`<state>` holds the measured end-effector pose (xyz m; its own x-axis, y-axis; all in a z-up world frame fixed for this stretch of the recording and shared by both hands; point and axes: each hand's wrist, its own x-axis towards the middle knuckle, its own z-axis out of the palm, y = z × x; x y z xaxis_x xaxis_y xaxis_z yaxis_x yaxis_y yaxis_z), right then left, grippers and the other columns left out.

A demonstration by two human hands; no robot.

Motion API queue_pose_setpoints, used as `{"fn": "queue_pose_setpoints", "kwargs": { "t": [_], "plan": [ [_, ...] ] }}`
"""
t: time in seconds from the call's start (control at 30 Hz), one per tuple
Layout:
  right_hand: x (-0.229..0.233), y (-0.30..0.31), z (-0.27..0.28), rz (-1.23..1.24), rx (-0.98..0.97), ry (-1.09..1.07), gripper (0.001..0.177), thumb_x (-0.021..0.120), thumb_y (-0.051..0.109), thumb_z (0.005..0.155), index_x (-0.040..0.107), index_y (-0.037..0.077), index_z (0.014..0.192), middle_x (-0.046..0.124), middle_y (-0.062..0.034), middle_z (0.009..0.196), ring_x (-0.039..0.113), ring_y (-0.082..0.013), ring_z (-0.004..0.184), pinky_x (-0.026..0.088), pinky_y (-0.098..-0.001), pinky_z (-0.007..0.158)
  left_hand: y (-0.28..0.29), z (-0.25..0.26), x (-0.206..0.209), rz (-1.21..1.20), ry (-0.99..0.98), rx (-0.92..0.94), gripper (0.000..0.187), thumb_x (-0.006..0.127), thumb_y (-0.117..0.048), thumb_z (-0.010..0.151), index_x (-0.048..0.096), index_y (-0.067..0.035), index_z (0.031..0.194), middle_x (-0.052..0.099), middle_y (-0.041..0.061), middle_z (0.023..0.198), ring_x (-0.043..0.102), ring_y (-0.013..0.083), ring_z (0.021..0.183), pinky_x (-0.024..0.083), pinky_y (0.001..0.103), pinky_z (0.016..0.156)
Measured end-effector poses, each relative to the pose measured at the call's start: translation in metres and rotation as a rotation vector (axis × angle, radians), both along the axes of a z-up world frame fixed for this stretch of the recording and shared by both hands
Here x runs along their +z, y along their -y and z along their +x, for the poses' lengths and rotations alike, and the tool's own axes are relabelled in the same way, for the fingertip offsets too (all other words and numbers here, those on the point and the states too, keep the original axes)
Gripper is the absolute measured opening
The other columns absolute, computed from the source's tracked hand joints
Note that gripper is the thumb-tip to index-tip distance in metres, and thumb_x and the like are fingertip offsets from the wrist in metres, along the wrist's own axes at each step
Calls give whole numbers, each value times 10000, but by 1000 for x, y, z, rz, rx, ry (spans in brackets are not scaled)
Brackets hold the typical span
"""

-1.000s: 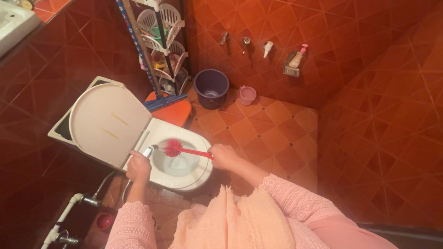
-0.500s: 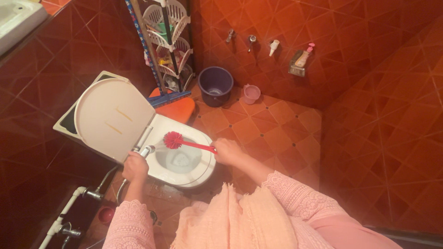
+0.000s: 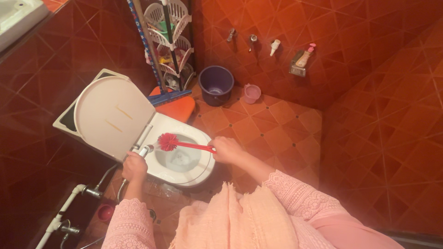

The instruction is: The person scrubs the inside of a toilet bowl using a red toilet brush while simultaneously rinsing it with a handheld bidet sprayer. The person repeatedly scrubs the bowl and the underside of the toilet seat lid.

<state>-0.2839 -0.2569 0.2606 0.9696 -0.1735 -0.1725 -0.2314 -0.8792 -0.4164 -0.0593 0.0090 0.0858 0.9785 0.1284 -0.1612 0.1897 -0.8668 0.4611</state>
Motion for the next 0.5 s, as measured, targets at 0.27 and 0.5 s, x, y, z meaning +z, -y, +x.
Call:
{"fn": "queue_pose_setpoints", "kwargs": {
  "t": [0.27,0.5],
  "plan": [
    [-3,6,-3,8,-4,25,407,650,59,747,751,110,1138,726,-172,1036,676,-366,1027,544,-502,845,5,0,-3,25,6,-37,744,230,-425,1137,761,58,942,735,285,1007,693,499,970,522,585,885],
    [0,5,-8,16,-19,-11,383,638,51,762,760,117,1119,724,-176,1029,683,-374,1007,548,-506,822,11,-7,0,49,12,-61,750,224,-413,1143,764,51,909,745,274,965,704,488,942,540,578,853]
  ]
}}
